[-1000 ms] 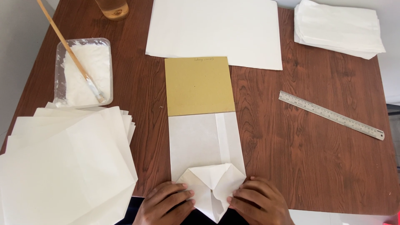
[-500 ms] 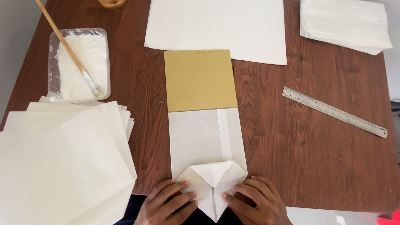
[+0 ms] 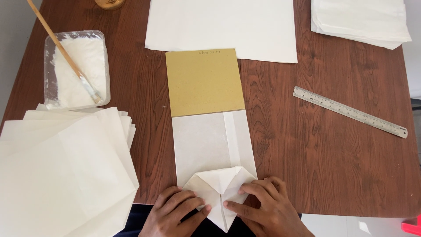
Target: Applying glue to paper sheets with a brush and folding them to assemble a paper bag.
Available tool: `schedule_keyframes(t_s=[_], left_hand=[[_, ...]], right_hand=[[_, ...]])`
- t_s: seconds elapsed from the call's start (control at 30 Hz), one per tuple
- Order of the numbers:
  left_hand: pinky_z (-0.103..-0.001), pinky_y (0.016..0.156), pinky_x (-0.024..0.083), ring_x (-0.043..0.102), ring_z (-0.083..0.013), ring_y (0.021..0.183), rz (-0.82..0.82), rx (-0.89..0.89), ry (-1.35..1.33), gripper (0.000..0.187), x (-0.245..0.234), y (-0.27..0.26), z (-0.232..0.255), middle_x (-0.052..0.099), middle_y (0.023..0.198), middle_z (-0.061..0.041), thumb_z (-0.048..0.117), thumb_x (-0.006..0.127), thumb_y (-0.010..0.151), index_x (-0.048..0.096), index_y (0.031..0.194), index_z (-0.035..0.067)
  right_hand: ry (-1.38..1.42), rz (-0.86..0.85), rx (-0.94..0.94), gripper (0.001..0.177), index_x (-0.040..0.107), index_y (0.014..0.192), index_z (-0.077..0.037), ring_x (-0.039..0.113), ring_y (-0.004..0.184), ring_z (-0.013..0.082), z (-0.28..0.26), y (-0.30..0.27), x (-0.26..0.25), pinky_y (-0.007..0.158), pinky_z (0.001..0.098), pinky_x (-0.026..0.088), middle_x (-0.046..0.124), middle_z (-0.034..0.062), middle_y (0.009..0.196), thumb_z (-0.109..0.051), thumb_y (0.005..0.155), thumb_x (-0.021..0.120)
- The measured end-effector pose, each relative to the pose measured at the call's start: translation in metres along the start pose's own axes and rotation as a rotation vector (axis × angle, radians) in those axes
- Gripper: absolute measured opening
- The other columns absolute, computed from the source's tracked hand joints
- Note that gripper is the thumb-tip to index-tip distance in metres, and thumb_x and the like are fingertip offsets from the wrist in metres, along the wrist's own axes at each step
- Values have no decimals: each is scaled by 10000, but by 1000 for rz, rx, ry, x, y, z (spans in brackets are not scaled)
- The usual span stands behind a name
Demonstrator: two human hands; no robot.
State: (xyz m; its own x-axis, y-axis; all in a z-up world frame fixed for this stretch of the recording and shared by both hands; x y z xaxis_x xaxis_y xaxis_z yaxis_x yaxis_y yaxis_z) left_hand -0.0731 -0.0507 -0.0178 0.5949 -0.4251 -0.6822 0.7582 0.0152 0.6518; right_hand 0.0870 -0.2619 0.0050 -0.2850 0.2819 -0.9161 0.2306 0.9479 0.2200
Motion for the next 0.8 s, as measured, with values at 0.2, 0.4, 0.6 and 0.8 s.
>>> schedule_keyframes(t_s=[0.2,0.4,0.6,0.8], left_hand=[[-431,912,552,687,-175,912,11,-47,-97,93,-2,0,-1,698,964,21,102,737,928,763,933,192],[-439,914,595,721,-174,875,67,-90,-158,130,-3,5,0,718,884,42,90,780,880,725,788,165],[-439,920,575,691,-183,890,9,-15,-173,131,-5,5,-5,741,1042,33,108,747,926,683,822,155],[-454,871,478,615,-227,928,-199,61,-145,233,-15,21,-4,714,1332,-26,46,569,1001,596,777,104]], right_hand=[[179,183,53,178,717,986,-238,669,948,161,3,1,2,965,476,418,709,-53,1026,-236,828,801],[237,319,30,128,729,859,-210,695,885,159,4,-1,5,1051,514,448,733,-45,997,-179,809,842],[187,198,21,164,770,999,-232,660,932,178,0,6,-2,1042,548,426,700,-22,1083,-149,858,777],[88,41,33,249,754,1086,-318,620,1006,221,-3,7,-4,1035,596,370,623,23,1133,-189,879,703]])
Point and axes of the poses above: each hand's wrist, its own y-axis towards the middle knuckle, its own x-axis out of the palm, z = x × y, the point moved 1 cm from there along y, towards the middle knuckle
